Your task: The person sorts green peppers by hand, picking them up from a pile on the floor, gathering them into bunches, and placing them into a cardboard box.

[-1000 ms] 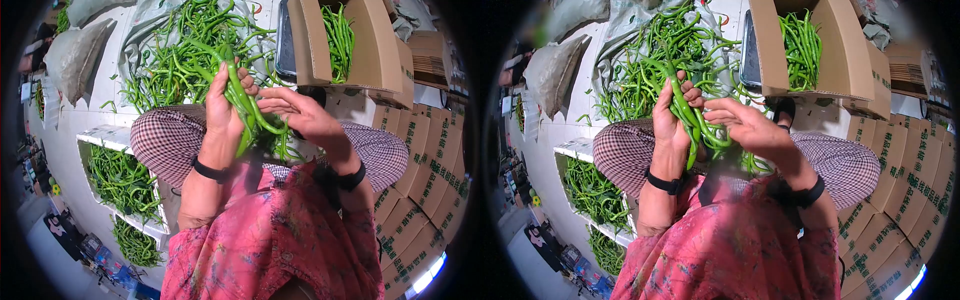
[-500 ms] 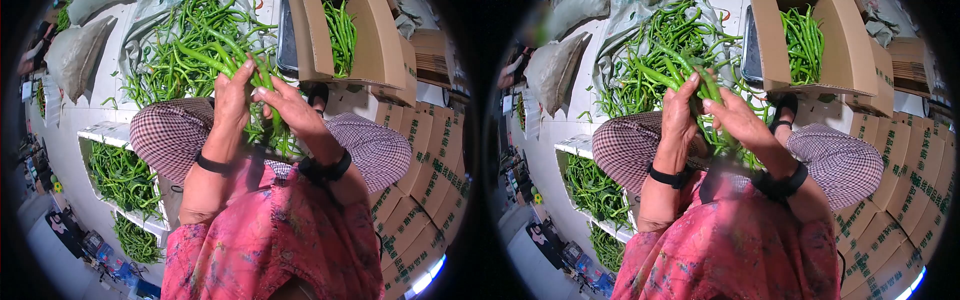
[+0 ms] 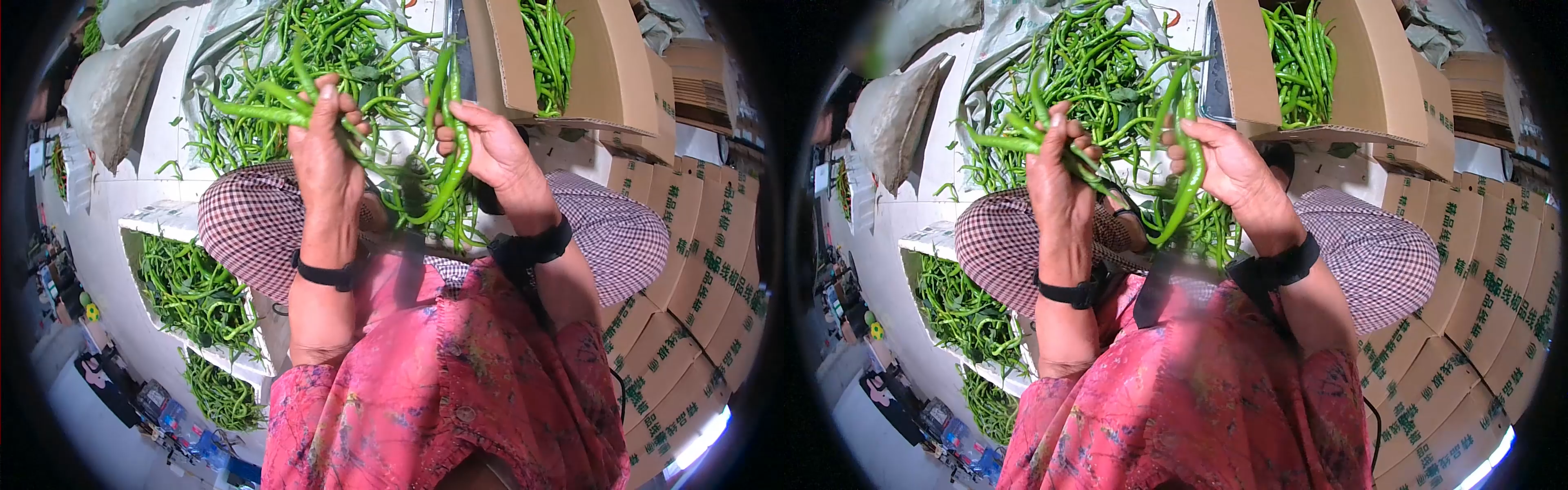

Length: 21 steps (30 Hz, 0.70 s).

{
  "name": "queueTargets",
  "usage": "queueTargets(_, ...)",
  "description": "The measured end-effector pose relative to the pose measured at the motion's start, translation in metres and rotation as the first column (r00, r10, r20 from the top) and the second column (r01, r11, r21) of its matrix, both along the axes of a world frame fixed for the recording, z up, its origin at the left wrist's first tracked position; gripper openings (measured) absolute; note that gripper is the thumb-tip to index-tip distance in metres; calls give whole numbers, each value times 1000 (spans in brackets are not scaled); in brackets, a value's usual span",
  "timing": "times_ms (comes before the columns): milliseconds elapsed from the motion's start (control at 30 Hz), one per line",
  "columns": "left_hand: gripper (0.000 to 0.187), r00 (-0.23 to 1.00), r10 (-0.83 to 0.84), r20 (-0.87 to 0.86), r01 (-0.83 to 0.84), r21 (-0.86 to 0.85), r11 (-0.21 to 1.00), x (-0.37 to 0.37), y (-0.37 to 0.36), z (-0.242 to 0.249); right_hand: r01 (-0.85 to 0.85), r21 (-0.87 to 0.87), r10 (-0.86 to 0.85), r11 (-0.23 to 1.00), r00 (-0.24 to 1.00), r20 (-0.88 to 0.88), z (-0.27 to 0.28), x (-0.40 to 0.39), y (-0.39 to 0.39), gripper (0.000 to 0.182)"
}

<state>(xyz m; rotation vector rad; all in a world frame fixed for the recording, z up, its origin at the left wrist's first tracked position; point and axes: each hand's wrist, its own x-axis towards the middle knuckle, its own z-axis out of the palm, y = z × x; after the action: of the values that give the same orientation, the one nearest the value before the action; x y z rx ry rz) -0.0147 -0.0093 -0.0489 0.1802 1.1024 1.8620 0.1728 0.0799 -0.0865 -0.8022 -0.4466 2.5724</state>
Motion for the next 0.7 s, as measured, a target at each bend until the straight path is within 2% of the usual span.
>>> queueTargets(67, 30, 999, 44, -17, -44, -11, 999, -3, -2, 12, -28, -173, -43, 985, 919, -392, 0, -1, 6, 37)
queueTargets(100, 31, 999, 24, -29, -25, -16, 1000, -3, -3, 14, 33, -224, -91, 974, 963, -253, 2, 2, 6, 36)
queueTargets(267, 35, 990, -139, -7, 139, -30, 990, 8, -3, 24, -17, -139, -27, 990, 952, -306, 11, -3, 5, 36)
queueTargets(333, 35, 991, -135, 24, 136, -38, 990, 9, -2, 22, -45, -14, 41, 999, 976, -212, 15, -3, 3, 36)
queueTargets(367, 35, 989, -148, -13, 147, -66, 987, 9, -1, 20, -59, 89, 72, 994, 986, -148, 19, -4, 0, 35)
queueTargets(400, 36, 986, -160, -52, 154, -97, 983, 10, 0, 18, -62, 97, 77, 993, 986, -151, 25, -5, -4, 35)
queueTargets(467, 41, 986, -160, -52, 153, -123, 981, 13, 0, 20, -152, 355, 73, 922, 972, 225, 44, -12, -10, 34)
queueTargets(533, 44, 976, -189, -111, 167, -181, 969, 17, 0, 19, -108, 375, 44, 921, 983, 176, 33, -15, -16, 33)
queueTargets(600, 38, 969, -213, -129, 176, -248, 953, 24, 2, 21, -230, 545, 15, 806, 929, 370, 35, -19, -21, 31)
queueTargets(667, 31, 940, -260, -221, 187, -303, 935, 29, 2, 20, -242, 536, -5, 809, 908, 418, 41, -24, -24, 29)
queueTargets(700, 29, 921, -298, -252, 214, -315, 925, 28, 1, 22, -264, 594, -49, 760, 888, 456, 40, -25, -25, 30)
